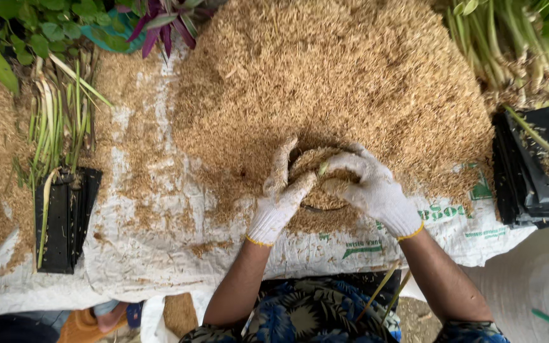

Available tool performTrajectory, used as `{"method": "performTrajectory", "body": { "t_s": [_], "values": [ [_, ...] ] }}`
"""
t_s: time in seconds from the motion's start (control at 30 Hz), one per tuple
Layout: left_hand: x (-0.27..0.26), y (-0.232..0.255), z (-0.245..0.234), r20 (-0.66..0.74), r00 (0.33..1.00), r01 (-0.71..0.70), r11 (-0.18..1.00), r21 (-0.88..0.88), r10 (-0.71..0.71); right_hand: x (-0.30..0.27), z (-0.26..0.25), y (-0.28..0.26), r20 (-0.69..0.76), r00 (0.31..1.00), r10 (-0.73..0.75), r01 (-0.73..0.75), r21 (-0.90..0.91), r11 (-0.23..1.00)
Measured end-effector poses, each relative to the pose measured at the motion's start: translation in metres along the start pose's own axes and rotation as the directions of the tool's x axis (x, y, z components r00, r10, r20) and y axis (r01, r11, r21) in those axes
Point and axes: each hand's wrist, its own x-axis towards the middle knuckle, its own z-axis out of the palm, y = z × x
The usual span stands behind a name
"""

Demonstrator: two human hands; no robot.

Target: The person fills black plastic nursery bags with a loose, straw-like substrate from a large pile. They then insert a plant stem into the substrate within the bag and pack the material around it. The person repeats this process, handling multiple bags and plant stems.

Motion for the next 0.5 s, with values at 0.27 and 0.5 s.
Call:
{"method": "performTrajectory", "body": {
  "t_s": [0.27,0.5],
  "values": [
    [-0.003,0.005,-0.008,0.165,0.962,-0.151,0.925,-0.347,0.219,0.005,-0.010,-0.018,0.201,0.948,0.246,-0.277,0.144,0.950],
    [0.031,-0.020,0.001,0.151,0.782,-0.448,0.715,-0.536,0.604,0.028,-0.011,-0.026,0.295,0.922,0.252,-0.315,0.188,0.930]
  ]
}}
